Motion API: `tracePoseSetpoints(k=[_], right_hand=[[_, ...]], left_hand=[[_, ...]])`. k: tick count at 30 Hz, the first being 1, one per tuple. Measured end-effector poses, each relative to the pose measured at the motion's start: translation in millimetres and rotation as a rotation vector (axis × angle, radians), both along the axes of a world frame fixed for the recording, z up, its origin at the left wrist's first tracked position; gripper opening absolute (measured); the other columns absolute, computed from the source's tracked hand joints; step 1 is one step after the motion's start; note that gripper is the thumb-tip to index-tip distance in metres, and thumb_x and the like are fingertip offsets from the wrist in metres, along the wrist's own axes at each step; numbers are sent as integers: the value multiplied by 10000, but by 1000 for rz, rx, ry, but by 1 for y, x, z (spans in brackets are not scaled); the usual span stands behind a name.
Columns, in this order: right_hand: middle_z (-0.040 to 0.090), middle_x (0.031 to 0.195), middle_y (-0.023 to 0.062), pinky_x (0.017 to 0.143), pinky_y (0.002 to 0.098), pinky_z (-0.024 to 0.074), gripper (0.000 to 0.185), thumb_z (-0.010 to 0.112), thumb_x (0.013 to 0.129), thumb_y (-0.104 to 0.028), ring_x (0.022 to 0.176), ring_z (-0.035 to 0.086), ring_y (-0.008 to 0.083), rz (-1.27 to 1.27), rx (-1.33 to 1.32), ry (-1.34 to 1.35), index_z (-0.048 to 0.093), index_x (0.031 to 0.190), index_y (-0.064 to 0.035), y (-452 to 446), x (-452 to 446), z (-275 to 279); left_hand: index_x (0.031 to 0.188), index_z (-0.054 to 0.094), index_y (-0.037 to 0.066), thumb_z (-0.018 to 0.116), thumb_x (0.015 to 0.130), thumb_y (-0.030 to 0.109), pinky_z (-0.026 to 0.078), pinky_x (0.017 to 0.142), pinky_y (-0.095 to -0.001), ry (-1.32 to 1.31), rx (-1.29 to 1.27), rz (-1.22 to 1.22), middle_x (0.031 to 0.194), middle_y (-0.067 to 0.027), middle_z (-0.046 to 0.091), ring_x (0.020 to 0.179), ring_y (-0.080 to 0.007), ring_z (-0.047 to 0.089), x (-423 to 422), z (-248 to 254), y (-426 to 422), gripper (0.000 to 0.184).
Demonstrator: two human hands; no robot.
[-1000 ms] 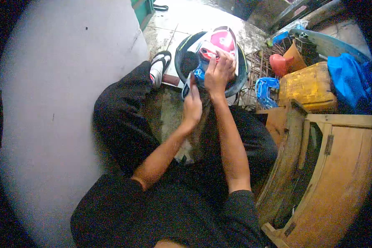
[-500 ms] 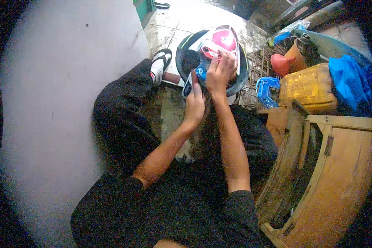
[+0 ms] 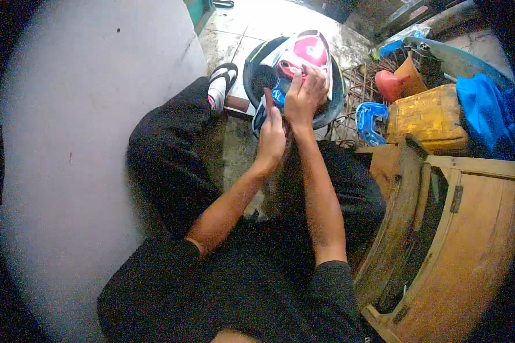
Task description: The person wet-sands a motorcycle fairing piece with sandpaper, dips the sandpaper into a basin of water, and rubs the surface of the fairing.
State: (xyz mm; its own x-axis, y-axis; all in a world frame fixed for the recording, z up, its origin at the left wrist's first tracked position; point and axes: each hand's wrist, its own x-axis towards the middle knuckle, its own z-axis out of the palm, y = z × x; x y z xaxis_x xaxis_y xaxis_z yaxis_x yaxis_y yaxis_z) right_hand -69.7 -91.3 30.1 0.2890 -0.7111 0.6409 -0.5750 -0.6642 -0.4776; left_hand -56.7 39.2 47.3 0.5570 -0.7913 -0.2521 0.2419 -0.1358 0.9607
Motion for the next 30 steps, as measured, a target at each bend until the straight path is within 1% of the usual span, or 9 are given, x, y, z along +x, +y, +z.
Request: tracePoseSetpoints(k=[1,6,7,14,15,21,24,25,30], right_hand=[[566,1195,129,1111,477,270,264,508,992,-236,1206,482,301,3,33,-11,581,1171,-57,1,-1,1],[566,1178,141,1097,470,277,258,509,988,-228,1209,472,313,-53,43,13,575,1161,-48,2,4,0],[562,1187,138,1099,472,275,269,511,988,-237,1214,468,313,-20,32,1,575,1172,-51,0,2,-1],[555,1210,142,1097,464,276,260,514,987,-224,1215,465,319,-27,72,-6,583,1167,-49,4,2,0],[555,1208,143,1097,464,276,263,517,987,-229,1220,462,321,-14,66,-14,585,1165,-47,6,-1,-2],[557,1195,150,1077,476,288,263,509,993,-230,1201,463,332,-6,49,-28,584,1156,-37,2,2,0],[551,1194,157,1074,475,293,265,505,994,-219,1195,463,343,-7,24,-15,569,1165,-28,6,2,5],[549,1193,161,1073,470,298,261,506,992,-214,1194,462,344,4,61,-29,568,1162,-27,7,3,7],[547,1184,163,1069,450,309,248,514,998,-214,1185,476,330,14,24,-37,573,1150,-27,4,2,5]], left_hand=[[1584,-21,107,184,1090,350,266,1135,-324,13,-119,77,1554,-243,320,1426,-307,357,2,4,-7,588],[1584,-49,142,216,1081,407,395,1015,-376,175,63,-135,1494,-291,388,1271,-370,527,-6,-8,9,628],[1590,-22,158,224,1074,448,362,777,-318,32,92,-1,1096,-137,391,927,-238,439,4,-16,-8,641],[1581,-73,281,216,1071,448,368,534,-318,-30,114,-72,699,-14,417,582,-136,360,0,-5,8,610],[1582,-46,190,206,1078,406,314,838,-327,67,70,-63,1101,-153,394,996,-237,365,-4,0,11,604],[1583,-85,243,227,1067,488,371,584,-299,87,94,-40,734,8,399,644,-121,367,-7,-10,7,650],[1567,-14,16,189,1086,352,183,1178,-319,186,-108,-16,1621,-226,140,1488,-289,213,-6,-4,0,621],[1576,17,69,213,1075,430,273,881,-313,131,-68,-21,1194,-125,301,1071,-208,293,-14,0,13,648],[1576,-47,73,201,1084,364,279,1129,-354,169,24,-120,1575,-279,240,1421,-353,352,10,0,-2,623]])
